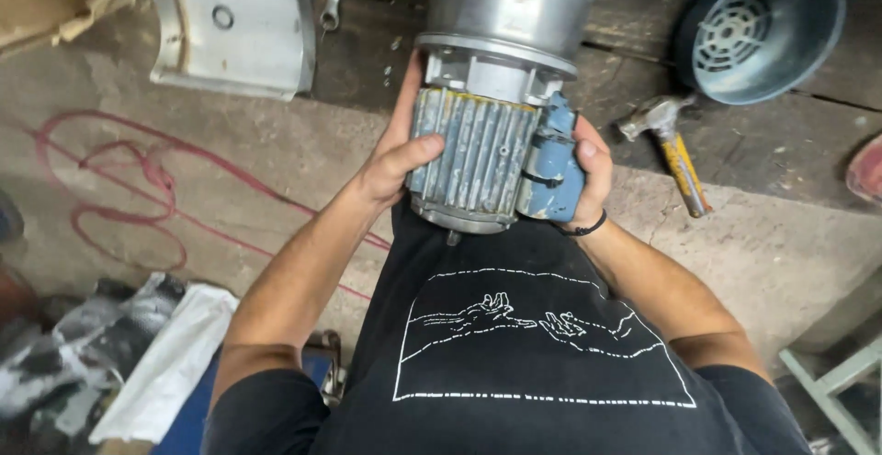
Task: Disassembling an electric motor unit using a wrench and a hammer on a workbench.
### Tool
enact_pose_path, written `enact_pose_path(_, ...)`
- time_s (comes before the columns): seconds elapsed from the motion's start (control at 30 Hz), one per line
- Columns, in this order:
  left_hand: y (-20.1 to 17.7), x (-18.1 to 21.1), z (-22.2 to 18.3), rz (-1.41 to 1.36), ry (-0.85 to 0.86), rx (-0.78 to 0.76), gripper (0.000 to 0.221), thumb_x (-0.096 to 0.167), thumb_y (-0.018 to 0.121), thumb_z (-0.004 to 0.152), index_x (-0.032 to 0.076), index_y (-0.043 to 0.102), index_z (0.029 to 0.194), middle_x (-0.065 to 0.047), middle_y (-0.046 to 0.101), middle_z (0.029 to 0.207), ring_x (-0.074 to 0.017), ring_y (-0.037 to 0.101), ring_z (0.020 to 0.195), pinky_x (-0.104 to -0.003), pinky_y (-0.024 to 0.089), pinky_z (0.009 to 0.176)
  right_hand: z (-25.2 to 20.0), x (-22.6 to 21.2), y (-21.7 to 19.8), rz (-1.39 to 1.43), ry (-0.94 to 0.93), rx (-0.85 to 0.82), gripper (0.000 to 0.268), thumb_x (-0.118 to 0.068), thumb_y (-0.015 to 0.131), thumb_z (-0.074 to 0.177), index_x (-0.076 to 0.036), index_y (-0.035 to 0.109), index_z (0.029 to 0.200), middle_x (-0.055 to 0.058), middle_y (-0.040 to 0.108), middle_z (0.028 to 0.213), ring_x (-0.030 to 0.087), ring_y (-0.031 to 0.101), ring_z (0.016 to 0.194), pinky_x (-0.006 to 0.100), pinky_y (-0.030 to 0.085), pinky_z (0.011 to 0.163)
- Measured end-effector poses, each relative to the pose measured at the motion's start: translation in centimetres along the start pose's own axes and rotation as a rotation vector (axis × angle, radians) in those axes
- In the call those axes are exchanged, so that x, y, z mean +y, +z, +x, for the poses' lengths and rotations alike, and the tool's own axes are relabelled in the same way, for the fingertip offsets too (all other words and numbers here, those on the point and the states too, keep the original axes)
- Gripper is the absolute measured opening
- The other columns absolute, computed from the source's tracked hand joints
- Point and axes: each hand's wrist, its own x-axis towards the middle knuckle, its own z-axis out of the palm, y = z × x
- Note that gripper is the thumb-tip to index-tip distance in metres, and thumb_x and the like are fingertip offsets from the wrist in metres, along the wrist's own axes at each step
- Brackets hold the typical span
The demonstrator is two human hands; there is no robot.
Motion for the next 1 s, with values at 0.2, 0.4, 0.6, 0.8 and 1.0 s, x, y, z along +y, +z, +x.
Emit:
enact_pose_path(0.2, -1.8, -0.6, 0.7, 0.055, 0.025, -0.053, 0.101, 0.036, 0.074, 0.098, 0.017, 0.005, 0.17, -0.02, -0.004, 0.176, -0.0302, -0.004, 0.162, -0.049, 0.0, 0.134, -0.8, 3.7, -2.5, -0.097, -0.124, -0.021, 0.063, -0.047, 0.049, 0.08, -0.001, 0.067, 0.12, 0.01, 0.062, 0.088, 0.019, 0.056, 0.082, 0.027, 0.047, 0.084)
enact_pose_path(0.4, -5.2, -1.7, 2.7, 0.134, 0.096, -0.219, 0.1, 0.035, 0.077, 0.097, 0.017, 0.012, 0.171, -0.019, 0.003, 0.176, -0.0258, 0.003, 0.161, -0.046, 0.005, 0.135, 0.3, 6.1, -1.6, 0.251, -0.145, -0.032, 0.06, -0.036, 0.041, 0.096, -0.011, 0.049, 0.15, 0.006, 0.066, 0.115, 0.02, 0.062, 0.094, 0.035, 0.046, 0.107)
enact_pose_path(0.6, -5.8, 0.9, 5.0, 0.077, 0.124, -0.342, 0.092, 0.035, 0.074, 0.1, 0.014, 0.017, 0.17, -0.021, 0.01, 0.174, -0.0266, 0.01, 0.161, -0.046, 0.008, 0.135, 1.9, 7.9, -0.4, 0.036, -0.283, -0.025, 0.062, -0.031, 0.044, 0.101, -0.011, 0.033, 0.159, 0.006, 0.053, 0.148, 0.017, 0.051, 0.133, 0.038, 0.031, 0.123)
enact_pose_path(0.8, -5.8, -1.0, 5.0, -0.009, 0.124, -0.325, 0.097, 0.032, 0.078, 0.094, 0.015, 0.018, 0.169, -0.019, 0.012, 0.174, -0.0262, 0.014, 0.16, -0.045, 0.011, 0.133, 2.7, 7.1, -2.1, -0.239, -0.263, 0.109, 0.066, -0.027, 0.046, 0.083, -0.004, 0.05, 0.144, 0.004, 0.058, 0.123, 0.015, 0.057, 0.111, 0.03, 0.041, 0.109)
enact_pose_path(1.0, -5.8, -5.4, 6.4, -0.106, 0.215, -0.202, 0.105, 0.03, 0.078, 0.091, 0.012, 0.01, 0.169, -0.014, 0.013, 0.175, -0.0228, 0.016, 0.16, -0.041, 0.013, 0.133, 9.1, 6.2, -7.5, -0.562, -0.347, -0.006, 0.073, -0.042, 0.051, 0.079, 0.0, 0.067, 0.137, 0.017, 0.068, 0.12, 0.023, 0.059, 0.11, 0.036, 0.047, 0.101)
